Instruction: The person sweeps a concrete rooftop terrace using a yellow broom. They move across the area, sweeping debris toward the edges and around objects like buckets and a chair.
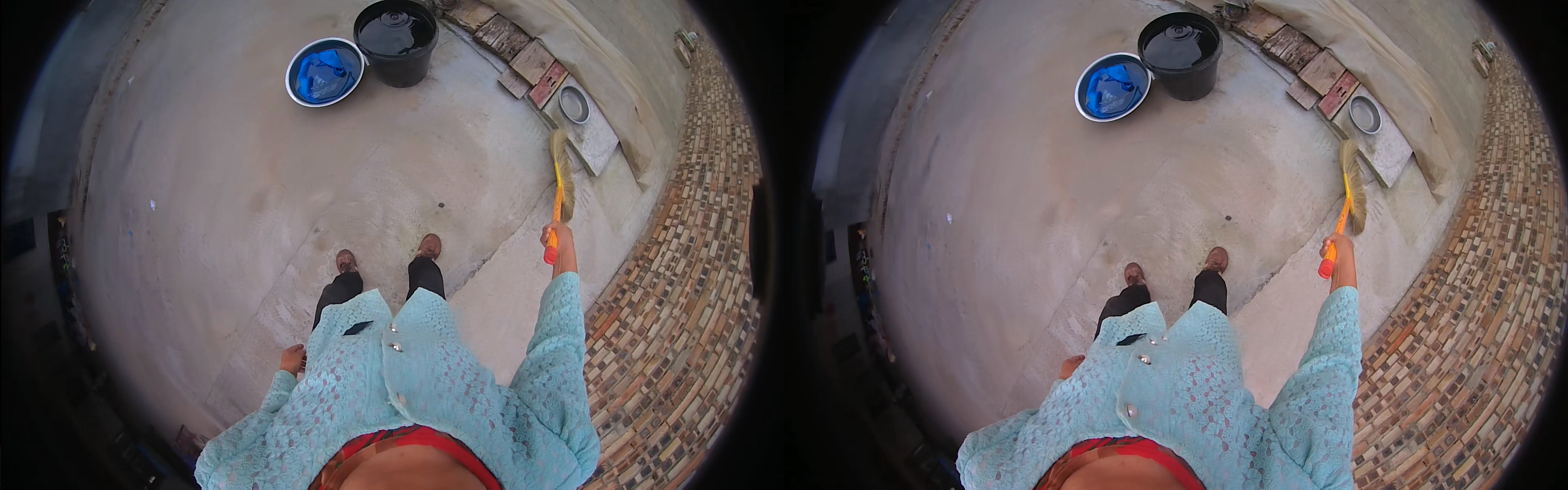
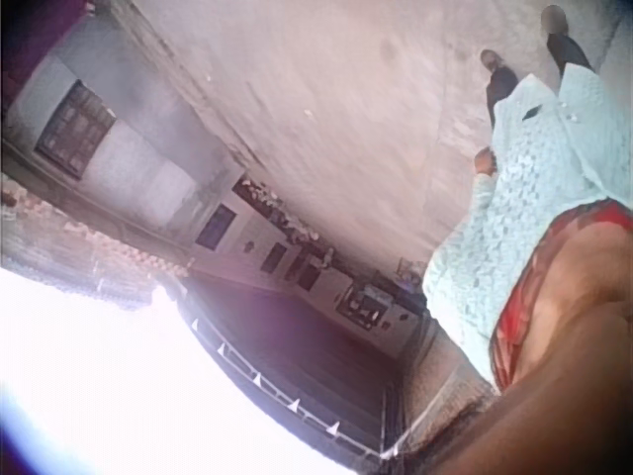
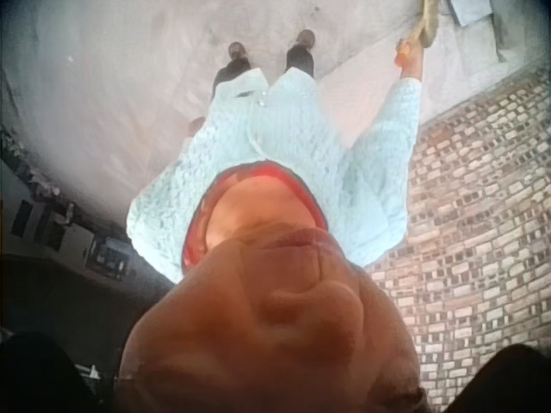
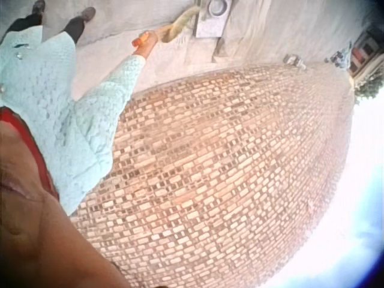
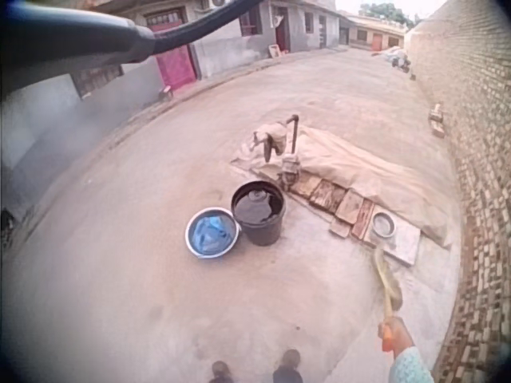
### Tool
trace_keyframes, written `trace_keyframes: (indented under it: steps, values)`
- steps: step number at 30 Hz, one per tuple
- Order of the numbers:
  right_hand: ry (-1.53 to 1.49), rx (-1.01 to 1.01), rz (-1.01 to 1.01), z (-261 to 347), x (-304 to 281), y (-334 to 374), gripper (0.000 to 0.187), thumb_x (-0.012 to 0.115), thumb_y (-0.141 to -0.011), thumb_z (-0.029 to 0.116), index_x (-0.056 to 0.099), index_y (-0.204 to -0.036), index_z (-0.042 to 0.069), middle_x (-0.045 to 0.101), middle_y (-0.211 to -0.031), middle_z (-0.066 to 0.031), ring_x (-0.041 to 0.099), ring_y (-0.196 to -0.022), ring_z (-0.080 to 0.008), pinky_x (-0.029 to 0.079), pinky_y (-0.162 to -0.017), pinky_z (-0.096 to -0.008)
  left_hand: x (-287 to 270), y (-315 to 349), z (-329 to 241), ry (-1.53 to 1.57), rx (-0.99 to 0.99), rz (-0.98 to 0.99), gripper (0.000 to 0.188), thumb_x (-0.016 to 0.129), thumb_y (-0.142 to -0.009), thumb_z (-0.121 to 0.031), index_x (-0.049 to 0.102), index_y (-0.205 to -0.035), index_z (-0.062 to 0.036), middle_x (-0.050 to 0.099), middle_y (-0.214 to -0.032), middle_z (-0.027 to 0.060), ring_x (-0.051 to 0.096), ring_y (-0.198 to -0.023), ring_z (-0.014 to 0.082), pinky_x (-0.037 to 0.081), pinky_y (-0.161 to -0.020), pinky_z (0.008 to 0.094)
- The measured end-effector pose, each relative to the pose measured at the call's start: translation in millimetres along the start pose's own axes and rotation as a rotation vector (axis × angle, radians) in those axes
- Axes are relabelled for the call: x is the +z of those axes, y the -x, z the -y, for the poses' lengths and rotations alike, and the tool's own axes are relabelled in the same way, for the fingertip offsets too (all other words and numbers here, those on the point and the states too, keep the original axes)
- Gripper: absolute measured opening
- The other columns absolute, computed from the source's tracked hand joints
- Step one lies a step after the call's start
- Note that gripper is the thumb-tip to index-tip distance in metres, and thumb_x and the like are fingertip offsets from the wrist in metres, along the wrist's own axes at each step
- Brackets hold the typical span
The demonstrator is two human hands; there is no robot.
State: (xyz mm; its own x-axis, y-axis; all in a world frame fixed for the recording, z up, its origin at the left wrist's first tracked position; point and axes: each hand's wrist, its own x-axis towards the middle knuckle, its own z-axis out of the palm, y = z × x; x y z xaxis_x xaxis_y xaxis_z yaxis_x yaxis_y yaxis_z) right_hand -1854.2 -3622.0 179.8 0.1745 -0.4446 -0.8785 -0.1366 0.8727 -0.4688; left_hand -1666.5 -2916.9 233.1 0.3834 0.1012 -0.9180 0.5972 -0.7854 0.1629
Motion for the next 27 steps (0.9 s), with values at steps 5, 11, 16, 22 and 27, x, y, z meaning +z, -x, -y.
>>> trace_keyframes:
  steps: [5,11,16,22,27]
  values:
    - [0.237,0.136,0.024,-5,35,-17,0.013,0.039,-0.066,-0.001,0.035,-0.077,0.004,0.039,-0.05,-0.0051,0.037,-0.036,-0.0122,0.035,-0.03,-0.0216,17,7,-6,0.165,-0.059,-0.039,0.038,0.046,-0.074,-0.01,0.045,-0.112,-0.0025,0.054,-0.068,0.0093,0.053,-0.049,0.0182,0.048,-0.042,0.0322]
    - [0.392,0.2,0.183,-42,78,41,0.023,0.04,-0.065,-0.003,0.031,-0.083,0.009,0.038,-0.052,-0.0046,0.037,-0.037,-0.011,0.035,-0.031,-0.0215,22,-15,-20,0.331,-0.083,-0.003,0.04,0.045,-0.074,-0.008,0.044,-0.113,-0.0042,0.053,-0.065,0.0082,0.051,-0.044,0.0168,0.047,-0.039,0.0313]
    - [0.433,0.38,0.402,-85,137,79,0.039,0.04,-0.065,-0.005,0.028,-0.097,0.015,0.039,-0.057,-0.0044,0.039,-0.04,-0.01,0.036,-0.035,-0.0209,14,-33,-12,0.468,-0.063,0.005,0.04,0.044,-0.074,-0.008,0.043,-0.115,-0.0045,0.052,-0.065,0.0075,0.051,-0.044,0.0165,0.047,-0.038,0.0302]
    - [0.434,0.504,0.494,-155,242,119,0.035,0.041,-0.067,-0.004,0.03,-0.095,0.013,0.041,-0.062,-0.0056,0.041,-0.044,-0.0088,0.037,-0.037,-0.0197,3,-33,31,0.696,-0.102,-0.11,0.039,0.044,-0.076,-0.011,0.043,-0.115,-0.0055,0.051,-0.064,0.0067,0.05,-0.044,0.0164,0.046,-0.038,0.0298]
    - [0.359,0.669,0.677,-196,339,154,0.028,0.042,-0.068,-0.004,0.031,-0.091,0.008,0.04,-0.062,-0.0048,0.04,-0.044,-0.0076,0.036,-0.038,-0.0179,12,-26,76,0.862,-0.172,-0.12,0.039,0.043,-0.077,-0.011,0.042,-0.115,-0.0052,0.051,-0.065,0.0069,0.05,-0.044,0.0166,0.045,-0.037,0.0299]
